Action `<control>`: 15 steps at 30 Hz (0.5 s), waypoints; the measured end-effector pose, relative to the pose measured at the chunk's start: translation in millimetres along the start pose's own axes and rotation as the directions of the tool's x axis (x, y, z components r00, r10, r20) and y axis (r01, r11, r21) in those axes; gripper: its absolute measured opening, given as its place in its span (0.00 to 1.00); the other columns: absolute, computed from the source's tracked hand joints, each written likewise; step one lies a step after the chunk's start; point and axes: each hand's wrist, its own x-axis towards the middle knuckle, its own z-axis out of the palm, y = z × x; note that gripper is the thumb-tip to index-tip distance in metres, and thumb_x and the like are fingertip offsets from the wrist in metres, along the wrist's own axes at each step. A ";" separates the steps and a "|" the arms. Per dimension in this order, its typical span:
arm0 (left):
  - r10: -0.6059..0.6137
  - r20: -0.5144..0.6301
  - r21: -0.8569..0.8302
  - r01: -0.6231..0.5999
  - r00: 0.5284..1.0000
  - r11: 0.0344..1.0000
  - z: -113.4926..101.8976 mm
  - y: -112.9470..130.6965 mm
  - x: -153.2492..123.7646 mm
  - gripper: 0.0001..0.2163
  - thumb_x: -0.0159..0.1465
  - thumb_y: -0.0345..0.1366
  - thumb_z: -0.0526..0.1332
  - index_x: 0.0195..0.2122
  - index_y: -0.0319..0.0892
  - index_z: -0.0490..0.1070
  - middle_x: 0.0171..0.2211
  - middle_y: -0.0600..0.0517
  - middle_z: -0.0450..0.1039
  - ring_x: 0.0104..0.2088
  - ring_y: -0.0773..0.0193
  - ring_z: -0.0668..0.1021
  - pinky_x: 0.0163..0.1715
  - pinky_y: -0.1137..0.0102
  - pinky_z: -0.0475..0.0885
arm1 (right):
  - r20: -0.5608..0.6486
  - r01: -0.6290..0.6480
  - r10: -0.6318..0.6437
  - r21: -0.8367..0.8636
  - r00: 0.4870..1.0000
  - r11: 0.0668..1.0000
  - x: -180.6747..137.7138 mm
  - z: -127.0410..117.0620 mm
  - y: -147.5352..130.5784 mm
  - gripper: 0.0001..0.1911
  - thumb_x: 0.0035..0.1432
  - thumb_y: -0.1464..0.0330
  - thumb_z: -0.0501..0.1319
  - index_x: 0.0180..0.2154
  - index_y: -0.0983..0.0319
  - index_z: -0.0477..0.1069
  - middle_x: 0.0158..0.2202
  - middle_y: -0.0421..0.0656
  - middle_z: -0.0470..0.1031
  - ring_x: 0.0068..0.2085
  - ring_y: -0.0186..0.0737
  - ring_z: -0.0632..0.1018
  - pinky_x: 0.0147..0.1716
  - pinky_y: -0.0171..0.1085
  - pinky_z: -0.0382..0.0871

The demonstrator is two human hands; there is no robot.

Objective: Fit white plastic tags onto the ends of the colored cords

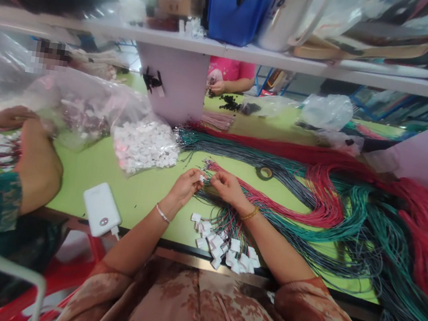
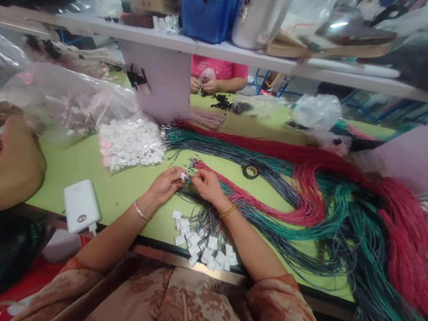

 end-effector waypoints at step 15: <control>0.141 -0.076 0.179 -0.125 0.987 0.976 6.7 -12.0 1.6 0.14 0.49 0.42 0.70 0.28 0.37 0.70 0.22 0.55 0.69 0.22 0.74 0.68 0.24 0.76 0.61 | -0.063 0.003 -0.008 -0.079 0.998 0.997 -3.1 10.1 0.7 0.15 0.54 0.58 0.57 0.24 0.63 0.65 0.22 0.38 0.65 0.25 0.31 0.62 0.25 0.32 0.54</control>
